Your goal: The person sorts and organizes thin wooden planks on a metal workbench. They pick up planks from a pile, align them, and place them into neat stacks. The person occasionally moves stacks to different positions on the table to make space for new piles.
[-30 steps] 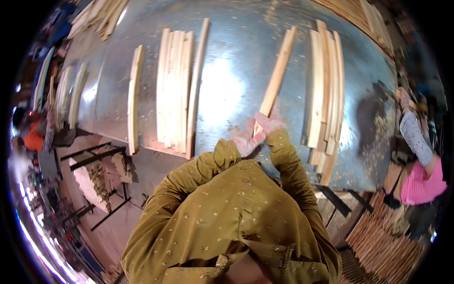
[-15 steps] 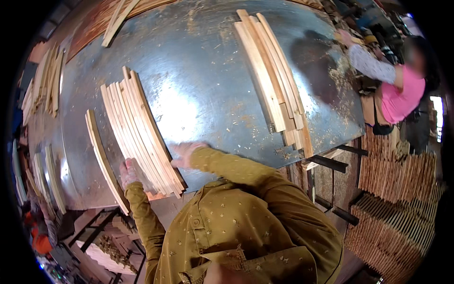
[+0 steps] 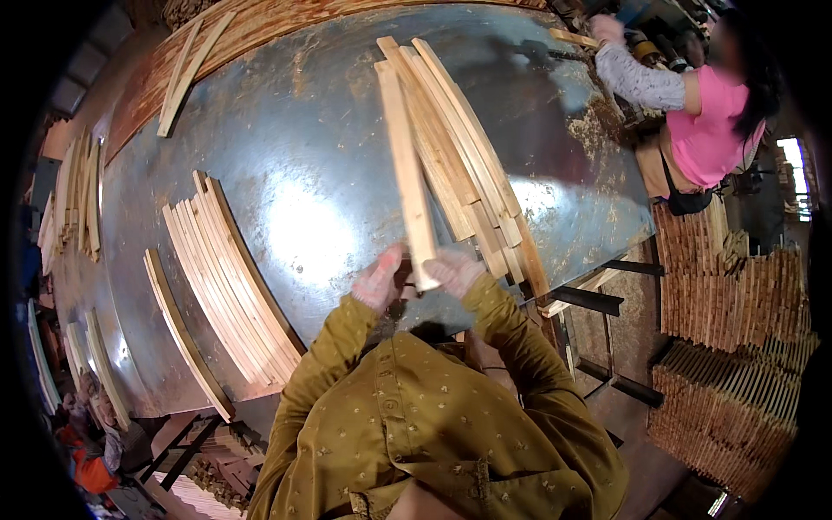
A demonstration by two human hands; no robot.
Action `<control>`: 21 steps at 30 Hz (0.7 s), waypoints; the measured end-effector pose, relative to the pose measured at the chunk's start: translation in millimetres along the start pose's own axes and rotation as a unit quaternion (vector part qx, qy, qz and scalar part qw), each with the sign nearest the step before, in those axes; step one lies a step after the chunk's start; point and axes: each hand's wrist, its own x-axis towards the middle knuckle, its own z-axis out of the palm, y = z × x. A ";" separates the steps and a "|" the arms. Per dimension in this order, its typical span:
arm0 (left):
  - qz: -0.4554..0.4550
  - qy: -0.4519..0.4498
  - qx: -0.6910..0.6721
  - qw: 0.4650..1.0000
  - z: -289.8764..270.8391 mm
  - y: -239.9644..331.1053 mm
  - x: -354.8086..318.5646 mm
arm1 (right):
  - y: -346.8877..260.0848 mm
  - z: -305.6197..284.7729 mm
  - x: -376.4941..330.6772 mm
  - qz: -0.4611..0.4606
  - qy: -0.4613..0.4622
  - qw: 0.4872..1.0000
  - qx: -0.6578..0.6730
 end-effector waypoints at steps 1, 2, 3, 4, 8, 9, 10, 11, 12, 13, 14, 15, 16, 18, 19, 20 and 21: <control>-0.057 0.208 -0.009 0.976 6.4 -13.0 11.4 | 0.0 -0.7 -5.4 -0.057 -0.040 0.997 -0.032; -0.061 0.188 -0.049 0.979 8.5 -21.2 13.0 | 7.6 -4.3 -3.2 -0.056 0.100 0.987 -0.111; -0.060 0.166 -0.087 0.981 13.6 -20.5 16.0 | 16.4 -12.3 5.0 -0.057 0.240 0.951 -0.188; -0.069 0.138 -0.106 0.982 8.3 -21.5 21.8 | 21.8 -26.0 9.9 -0.055 0.379 0.887 -0.258; -0.025 0.166 -0.055 0.984 -20.2 -27.1 13.6 | 16.6 -105.5 46.3 0.135 0.317 0.895 -0.282; -0.016 0.185 -0.043 0.982 -26.5 -29.8 8.2 | 5.6 -119.1 46.9 0.133 0.265 0.924 -0.243; -0.002 0.207 -0.030 0.978 -34.3 -30.2 2.2 | -4.0 -128.6 50.3 0.124 0.212 0.947 -0.205; 0.017 0.240 -0.003 0.971 -44.4 -34.4 -4.8 | 0.0 -132.7 58.5 0.122 0.216 0.948 -0.197; 0.037 0.275 0.023 0.960 -56.3 -39.0 -13.4 | 10.2 -133.8 68.7 0.118 0.221 0.949 -0.190; 0.055 0.309 0.043 0.948 -62.2 -42.0 -20.7 | 18.0 -136.8 73.2 0.117 0.223 0.950 -0.186; 0.029 0.359 0.049 0.932 -40.4 -23.9 -31.8 | 18.7 -142.1 68.4 0.092 0.230 0.959 -0.136; 0.042 0.362 0.063 0.929 -41.4 -20.8 -40.0 | 18.7 -147.9 59.9 0.066 0.233 0.966 -0.088; 0.056 0.364 0.076 0.926 -45.2 -18.2 -46.1 | 36.4 -158.8 64.0 0.039 0.225 0.969 -0.093; 0.114 0.380 0.111 0.911 -50.1 -14.8 -62.8 | 69.5 -175.3 75.6 -0.065 0.192 0.979 0.005; 0.098 0.380 0.060 0.918 -47.4 -8.5 -66.3 | 83.9 -174.4 75.4 -0.125 0.167 0.972 0.109; 0.091 0.397 0.043 0.912 -41.0 0.3 -69.9 | 83.6 -170.2 70.4 -0.129 0.130 0.963 0.198; 0.103 0.412 0.011 0.905 -50.9 -7.7 -75.8 | 77.8 -161.6 64.8 -0.125 0.090 0.946 0.286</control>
